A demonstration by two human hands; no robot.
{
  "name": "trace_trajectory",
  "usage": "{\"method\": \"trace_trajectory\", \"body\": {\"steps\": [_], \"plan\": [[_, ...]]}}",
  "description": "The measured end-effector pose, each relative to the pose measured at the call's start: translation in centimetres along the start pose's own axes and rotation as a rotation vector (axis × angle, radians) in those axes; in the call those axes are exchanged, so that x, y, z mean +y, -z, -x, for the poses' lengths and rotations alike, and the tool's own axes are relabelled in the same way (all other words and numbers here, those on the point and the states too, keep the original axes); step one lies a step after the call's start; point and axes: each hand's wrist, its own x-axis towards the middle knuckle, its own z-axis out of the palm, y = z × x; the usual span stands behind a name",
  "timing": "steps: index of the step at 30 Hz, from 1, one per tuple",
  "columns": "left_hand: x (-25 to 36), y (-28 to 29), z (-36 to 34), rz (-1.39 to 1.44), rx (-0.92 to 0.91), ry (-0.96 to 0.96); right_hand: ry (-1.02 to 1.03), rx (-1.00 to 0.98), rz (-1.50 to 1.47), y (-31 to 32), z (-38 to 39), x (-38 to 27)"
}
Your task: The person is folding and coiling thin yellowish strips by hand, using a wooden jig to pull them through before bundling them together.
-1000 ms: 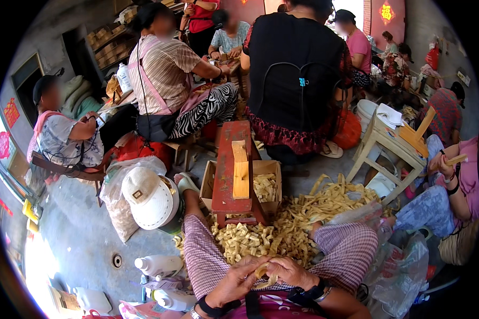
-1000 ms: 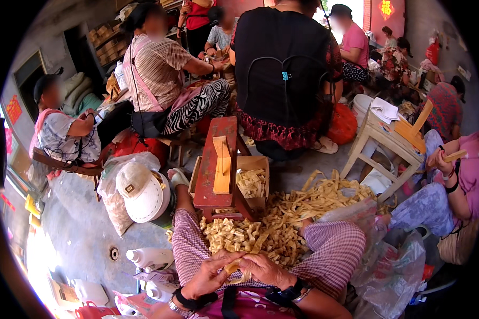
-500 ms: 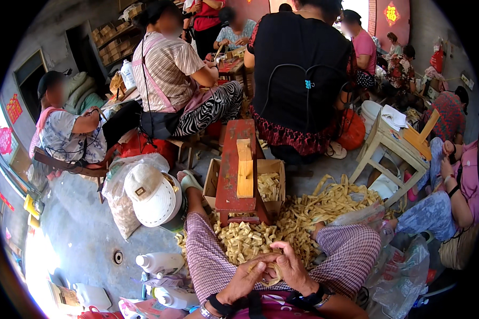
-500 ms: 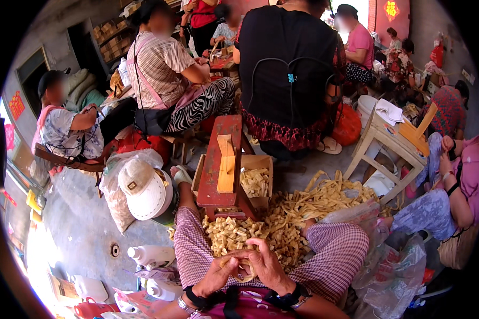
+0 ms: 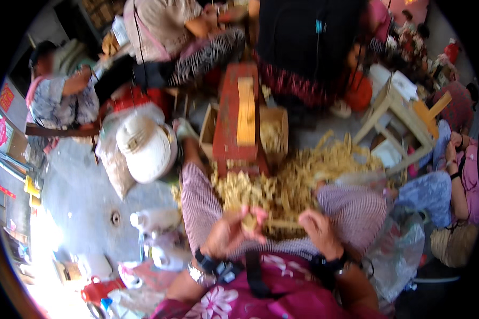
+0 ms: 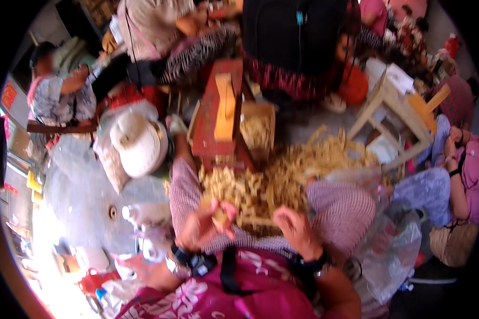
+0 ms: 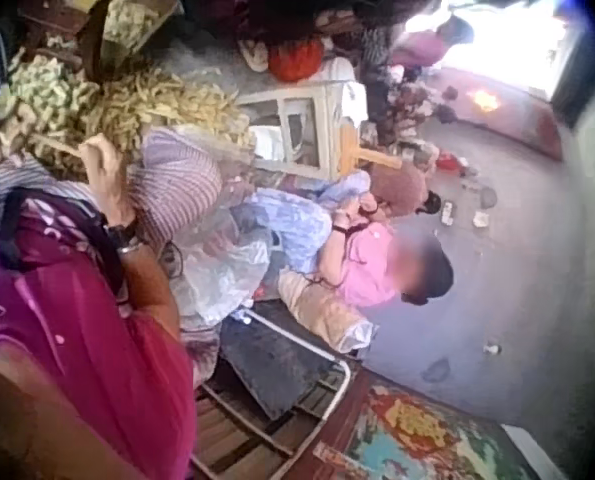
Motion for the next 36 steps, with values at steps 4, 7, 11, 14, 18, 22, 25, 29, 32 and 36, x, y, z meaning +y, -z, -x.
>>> {"method": "trace_trajectory", "body": {"steps": [4,7,11,14,18,22,25,29,32,36], "plan": [[1.2,0.5,-1.1,-0.13,-0.023,-0.136,-0.141,-0.244,-0.129,-1.2,-1.1,-0.7],[1.0,0.4,-1.4,-0.223,0.036,-0.153,-0.19,-0.308,-0.32,-2.9,-1.6,-0.7],[0.4,0.8,-1.4,-0.495,0.175,-0.128,-0.206,-0.289,-0.298,-4.1,-2.4,0.1],[1.0,0.4,-1.1,-0.772,0.266,-0.056,-0.132,-0.213,-0.167,-4.4,-2.9,0.4],[1.2,1.9,-1.4,-0.534,0.246,0.05,0.071,-0.077,0.006,-5.4,-3.4,1.6],[1.2,2.3,-1.6,-0.105,0.156,0.024,0.235,0.012,0.124,-5.9,-4.1,1.4],[0.7,2.5,-1.7,-0.186,0.185,-0.042,0.234,0.004,0.16,-6.0,-4.1,0.9],[1.1,2.1,-1.3,-0.28,0.279,-0.055,0.246,-0.02,0.164,-6.0,-3.8,0.3],[2.7,2.9,-0.2,-0.172,0.254,-0.148,0.291,-0.075,0.125,-5.0,-3.2,-0.8],[4.4,2.4,0.6,-0.207,0.246,-0.218,0.28,-0.121,0.08,-3.3,-2.9,-0.5]]}}
